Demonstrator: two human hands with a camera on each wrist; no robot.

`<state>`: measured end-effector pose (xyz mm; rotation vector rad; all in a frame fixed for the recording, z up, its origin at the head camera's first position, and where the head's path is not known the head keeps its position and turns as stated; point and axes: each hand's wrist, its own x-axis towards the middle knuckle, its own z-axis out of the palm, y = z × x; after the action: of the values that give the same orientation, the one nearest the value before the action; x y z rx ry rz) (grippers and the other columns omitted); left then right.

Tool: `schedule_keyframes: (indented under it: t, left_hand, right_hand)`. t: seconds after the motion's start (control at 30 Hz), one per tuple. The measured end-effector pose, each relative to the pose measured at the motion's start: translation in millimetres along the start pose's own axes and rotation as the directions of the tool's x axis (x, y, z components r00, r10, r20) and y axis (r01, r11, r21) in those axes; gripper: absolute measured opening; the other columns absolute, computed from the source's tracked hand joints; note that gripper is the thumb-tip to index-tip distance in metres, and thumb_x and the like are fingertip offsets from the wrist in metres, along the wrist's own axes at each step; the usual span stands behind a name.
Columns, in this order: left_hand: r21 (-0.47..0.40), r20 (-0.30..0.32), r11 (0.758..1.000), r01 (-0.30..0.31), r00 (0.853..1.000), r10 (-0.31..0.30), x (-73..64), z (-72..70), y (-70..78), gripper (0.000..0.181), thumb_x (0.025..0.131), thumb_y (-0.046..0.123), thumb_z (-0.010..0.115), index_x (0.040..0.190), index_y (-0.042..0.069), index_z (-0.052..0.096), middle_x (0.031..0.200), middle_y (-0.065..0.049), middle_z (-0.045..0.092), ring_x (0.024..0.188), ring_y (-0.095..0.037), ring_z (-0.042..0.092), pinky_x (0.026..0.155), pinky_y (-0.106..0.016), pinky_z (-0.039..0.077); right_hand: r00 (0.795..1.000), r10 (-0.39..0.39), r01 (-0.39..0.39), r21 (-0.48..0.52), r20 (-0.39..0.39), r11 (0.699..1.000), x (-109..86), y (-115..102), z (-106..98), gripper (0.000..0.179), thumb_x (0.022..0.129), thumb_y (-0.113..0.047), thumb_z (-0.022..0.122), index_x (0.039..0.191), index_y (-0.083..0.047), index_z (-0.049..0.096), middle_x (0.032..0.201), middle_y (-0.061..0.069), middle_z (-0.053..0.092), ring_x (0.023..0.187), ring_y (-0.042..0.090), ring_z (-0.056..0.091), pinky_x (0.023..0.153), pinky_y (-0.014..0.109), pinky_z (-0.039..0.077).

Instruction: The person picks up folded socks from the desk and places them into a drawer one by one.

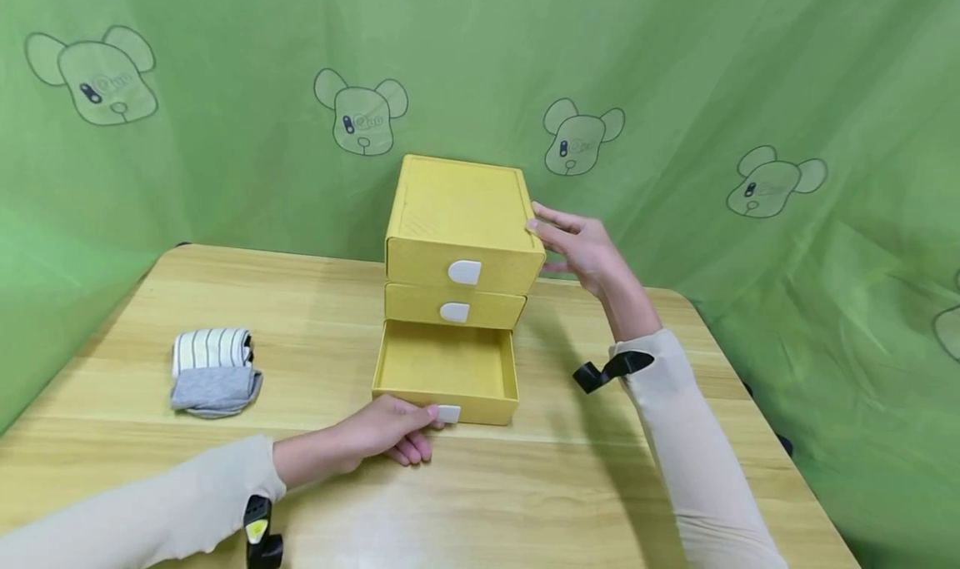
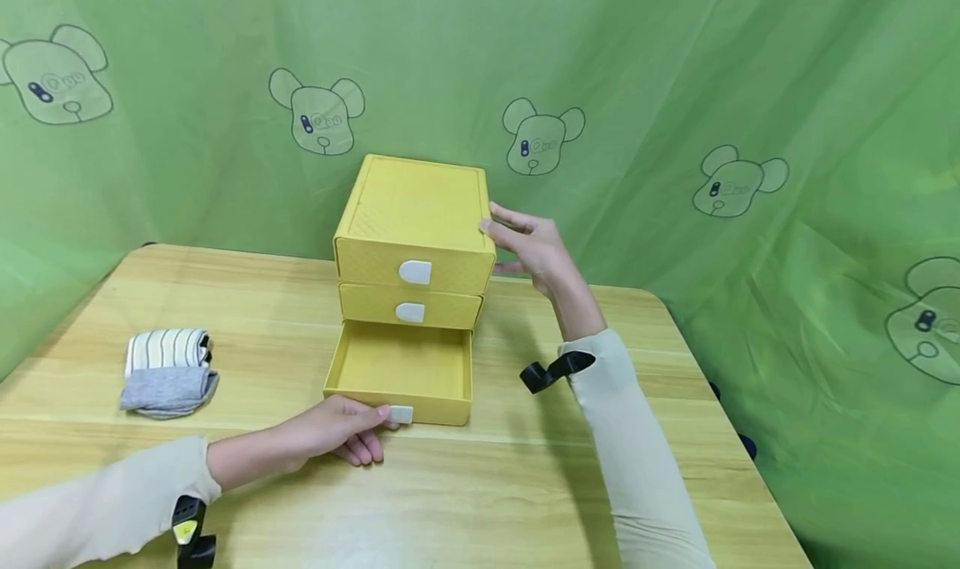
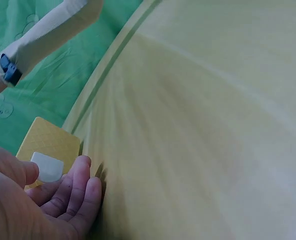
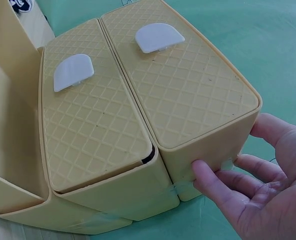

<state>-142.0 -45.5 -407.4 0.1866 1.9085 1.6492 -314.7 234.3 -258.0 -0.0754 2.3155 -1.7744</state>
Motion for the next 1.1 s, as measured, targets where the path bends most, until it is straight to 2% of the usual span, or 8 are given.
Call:
schedule_keyframes:
  t: [0.3,0.47,0.63,0.77,0.83,0.93,1.03,1.1]
  left_hand:
    - [0.038,0.046,0.999,0.018,0.999,-0.02,-17.6,5.5,0.9,0.042,0.107,0.029,0.051,0.125,-0.005,0.067,0.078,-0.006,0.074,0.063,-0.007,0.065,0.063,-0.023,0.059]
    - [0.122,0.126,0.993,0.001,0.992,-0.017,-20.2,-1.1,7.9,0.034,0.106,0.025,0.054,0.117,-0.004,0.068,0.086,-0.01,0.074,0.07,-0.011,0.068,0.069,-0.028,0.061]
    - [0.233,0.239,0.972,-0.031,0.971,-0.026,-24.8,-17.5,26.0,0.034,0.102,0.019,0.06,0.125,-0.005,0.065,0.099,-0.013,0.074,0.086,-0.02,0.072,0.082,-0.034,0.061]
    - [0.313,0.334,0.941,-0.127,0.943,0.016,-34.8,-38.2,48.2,0.035,0.101,0.019,0.06,0.126,-0.004,0.065,0.11,-0.016,0.073,0.098,-0.028,0.072,0.093,-0.041,0.059]
    - [0.342,0.349,0.923,-0.176,0.936,0.049,-41.7,-50.9,59.9,0.034,0.102,0.021,0.06,0.126,-0.003,0.066,0.113,-0.016,0.073,0.103,-0.029,0.071,0.097,-0.044,0.057]
    - [0.415,0.301,0.881,-0.228,0.948,0.104,-51.1,-72.7,76.0,0.035,0.102,0.028,0.06,0.128,0.004,0.066,0.117,-0.01,0.072,0.109,-0.025,0.068,0.103,-0.047,0.054]
    - [0.51,0.193,0.823,-0.248,0.966,0.172,-57.6,-99.9,87.1,0.035,0.102,0.033,0.061,0.13,0.012,0.066,0.122,-0.004,0.072,0.113,-0.02,0.067,0.104,-0.047,0.052]
    - [0.556,0.113,0.796,-0.24,0.97,0.214,-61.6,-119.6,90.6,0.034,0.101,0.034,0.062,0.13,0.015,0.067,0.128,-0.002,0.07,0.118,-0.021,0.065,0.106,-0.048,0.052]
  right_hand:
    - [1.0,-0.004,0.004,0.005,-0.005,1.0,-1.5,-1,-1,0.063,0.097,-0.034,0.07,0.154,-0.027,0.044,0.167,0.002,0.032,0.146,0.031,0.045,0.1,0.048,0.056]
    - [1.0,-0.005,0.005,0.013,-0.006,1.0,-0.8,-1,-1,0.063,0.096,-0.034,0.071,0.154,-0.026,0.045,0.168,0.003,0.03,0.147,0.032,0.043,0.101,0.049,0.055]
    - [1.0,-0.004,0.004,0.013,-0.003,1.0,-0.3,0,0,0.063,0.097,-0.034,0.071,0.154,-0.026,0.045,0.168,0.003,0.03,0.147,0.032,0.042,0.1,0.047,0.056]
    - [1.0,0.0,0.001,0.009,-0.004,1.0,-0.4,1,-1,0.063,0.097,-0.034,0.07,0.153,-0.027,0.045,0.167,0.003,0.031,0.147,0.032,0.042,0.102,0.048,0.055]
    - [1.0,0.001,-0.001,0.008,-0.001,1.0,-0.6,1,-1,0.063,0.097,-0.035,0.071,0.153,-0.027,0.045,0.167,0.003,0.031,0.148,0.032,0.042,0.102,0.049,0.055]
    - [1.0,0.0,0.0,-0.003,0.005,1.0,0.1,1,-1,0.064,0.096,-0.036,0.071,0.154,-0.028,0.044,0.168,0.003,0.03,0.148,0.032,0.041,0.102,0.049,0.054]
    - [1.0,-0.002,0.002,-0.007,0.008,1.0,1.1,1,-1,0.064,0.096,-0.036,0.071,0.154,-0.028,0.044,0.168,0.003,0.029,0.148,0.032,0.041,0.102,0.049,0.054]
    - [1.0,-0.003,0.003,-0.004,0.007,1.0,1.0,1,-1,0.063,0.096,-0.036,0.071,0.153,-0.028,0.045,0.168,0.003,0.03,0.148,0.032,0.042,0.102,0.049,0.055]
